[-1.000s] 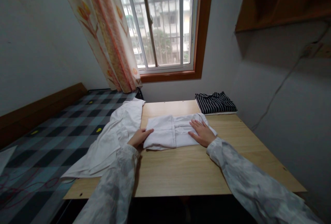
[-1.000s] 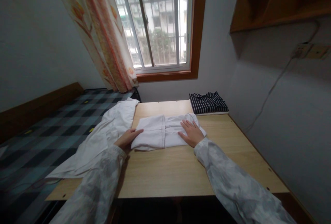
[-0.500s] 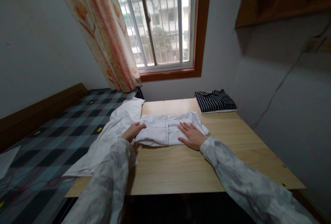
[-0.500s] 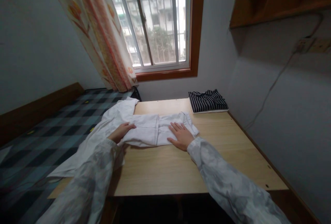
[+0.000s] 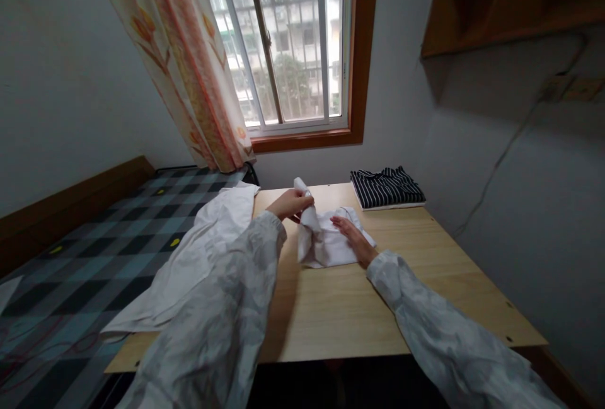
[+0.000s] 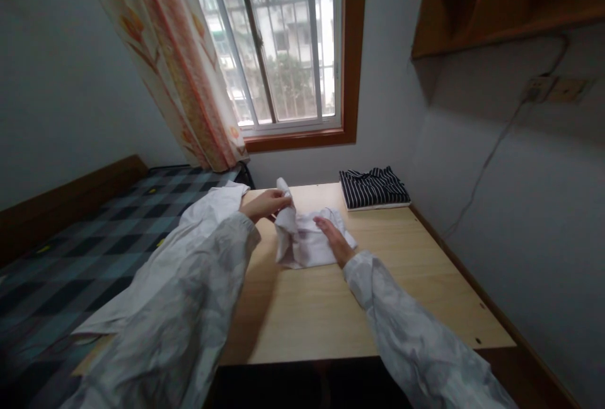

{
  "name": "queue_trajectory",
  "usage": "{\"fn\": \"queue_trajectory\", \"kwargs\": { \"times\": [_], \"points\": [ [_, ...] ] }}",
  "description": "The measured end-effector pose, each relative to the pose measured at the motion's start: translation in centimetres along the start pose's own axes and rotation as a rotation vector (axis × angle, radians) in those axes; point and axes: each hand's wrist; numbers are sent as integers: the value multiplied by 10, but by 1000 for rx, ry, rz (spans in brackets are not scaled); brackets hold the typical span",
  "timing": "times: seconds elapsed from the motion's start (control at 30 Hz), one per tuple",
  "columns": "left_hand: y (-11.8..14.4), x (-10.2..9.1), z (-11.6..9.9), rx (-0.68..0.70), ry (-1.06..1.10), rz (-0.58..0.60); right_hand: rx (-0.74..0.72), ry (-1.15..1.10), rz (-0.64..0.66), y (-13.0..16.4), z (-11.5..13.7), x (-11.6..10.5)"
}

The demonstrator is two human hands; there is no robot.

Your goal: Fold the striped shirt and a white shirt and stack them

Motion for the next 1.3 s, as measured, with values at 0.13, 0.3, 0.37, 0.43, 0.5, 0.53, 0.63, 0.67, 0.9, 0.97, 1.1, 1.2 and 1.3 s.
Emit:
{"fn": "queue_trajectory", "kwargs": {
  "times": [0.13,0.3,0.37,0.43,0.5,0.53,0.63,0.67,0.9,0.97,1.1,1.2,1.3],
  "points": [
    [-7,51,-19,65,31,232,63,-126,-50,-12,4,-8],
    [-3,89,0,343,119,231,130,-232,-84,-13,8,-35],
    [9,89,19,418,121,122,184,-324,-99,-12,5,-44],
    [25,85,45,491,58,-18,234,-412,-126,-13,-2,-47],
    [40,80,74,573,-73,-104,287,-440,-156,-18,-10,-48],
    [46,78,88,609,-143,-137,314,-428,-169,-21,-14,-47],
    [54,77,125,665,-249,-247,371,-351,-174,-31,-25,-45],
    [54,79,133,667,-261,-271,382,-336,-162,-34,-27,-44],
    [47,90,145,519,-115,-416,455,-482,-174,-39,-18,-23],
    [44,91,148,489,21,-398,428,-561,-140,-37,-11,-16],
    [29,90,161,479,220,-335,364,-732,-79,-30,-3,-4],
    [18,89,172,536,205,-352,454,-880,-142,-28,-2,1],
    [14,90,177,593,131,-390,537,-854,-232,-31,-5,4]
  ]
}}
Point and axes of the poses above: each hand's wrist, its own y-axis away from the middle knuckle, its own x-axis out of the palm, z = x × y, and after that the axes turned 15 degrees about -x, right-handed
